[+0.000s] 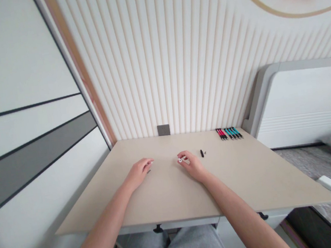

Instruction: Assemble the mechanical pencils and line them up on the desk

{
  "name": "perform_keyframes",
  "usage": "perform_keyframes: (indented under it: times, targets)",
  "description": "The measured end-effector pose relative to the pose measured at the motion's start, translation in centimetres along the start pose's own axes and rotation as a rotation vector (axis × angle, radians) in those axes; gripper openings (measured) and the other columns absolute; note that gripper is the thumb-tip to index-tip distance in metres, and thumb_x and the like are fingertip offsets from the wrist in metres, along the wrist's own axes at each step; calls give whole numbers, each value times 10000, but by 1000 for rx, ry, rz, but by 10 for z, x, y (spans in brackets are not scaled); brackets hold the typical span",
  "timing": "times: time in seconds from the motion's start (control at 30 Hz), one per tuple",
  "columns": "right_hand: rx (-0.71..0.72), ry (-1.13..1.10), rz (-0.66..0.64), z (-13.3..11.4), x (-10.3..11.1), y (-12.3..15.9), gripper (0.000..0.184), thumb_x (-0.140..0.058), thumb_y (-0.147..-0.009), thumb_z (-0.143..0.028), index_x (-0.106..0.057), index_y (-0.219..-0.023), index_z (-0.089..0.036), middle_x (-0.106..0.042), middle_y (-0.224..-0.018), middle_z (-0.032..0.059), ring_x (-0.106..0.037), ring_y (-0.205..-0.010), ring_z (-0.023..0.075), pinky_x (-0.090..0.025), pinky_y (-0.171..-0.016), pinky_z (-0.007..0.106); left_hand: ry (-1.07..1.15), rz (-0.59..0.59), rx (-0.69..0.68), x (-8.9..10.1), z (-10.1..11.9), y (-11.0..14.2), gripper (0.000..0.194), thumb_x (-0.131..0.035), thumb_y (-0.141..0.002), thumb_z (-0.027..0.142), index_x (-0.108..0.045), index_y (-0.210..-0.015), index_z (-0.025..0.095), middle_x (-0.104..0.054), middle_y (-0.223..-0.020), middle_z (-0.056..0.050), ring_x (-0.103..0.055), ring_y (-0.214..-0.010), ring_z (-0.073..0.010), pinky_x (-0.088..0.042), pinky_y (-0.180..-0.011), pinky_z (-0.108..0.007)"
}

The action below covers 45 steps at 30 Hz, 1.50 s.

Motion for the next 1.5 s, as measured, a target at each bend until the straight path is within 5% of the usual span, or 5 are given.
perform_keyframes:
  times: [0.3,0.8,1.13,1.5]
  targets:
    - [-16,52,-70,-9,-2,4,168,-497,-924,-353,-575,-1025,-244,-650,-1138,57,-607,-974,187,-494,-837,343,35,2,40,1,1,1,196,-469,-939,304,-621,-1025,216,-705,-932,-39,-654,-856,-187,-481,-774,-284]
    - [6,150,-45,-8,1,1,220,-503,-913,-325,-628,-1060,-219,-661,-965,61,-605,-838,178,-499,-730,313,2,32,13,2,2,2,126,-496,-897,214,-598,-969,191,-635,-934,-36,-604,-776,-155,-466,-766,-279]
    - [9,152,-111,-12,-2,3,248,-482,-919,-318,-608,-1108,-217,-668,-975,60,-606,-828,172,-500,-713,301,111,1,101,2,0,1,179,-464,-932,332,-591,-977,214,-675,-818,-4,-642,-737,-155,-477,-714,-256]
    - [169,311,-248,-29,-14,7,249,-468,-949,-291,-631,-1126,-226,-667,-965,76,-609,-899,197,-481,-828,340,126,-25,-153,-1,24,1,250,-409,-970,269,-636,-1055,203,-653,-989,-59,-606,-949,-171,-467,-876,-303]
Point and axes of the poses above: each hand's wrist, its own y-axis away from the middle knuckle, its own x-axis out of the back of the hand, z = x × y, the point moved 7 cm from there along -y, towards the middle knuckle
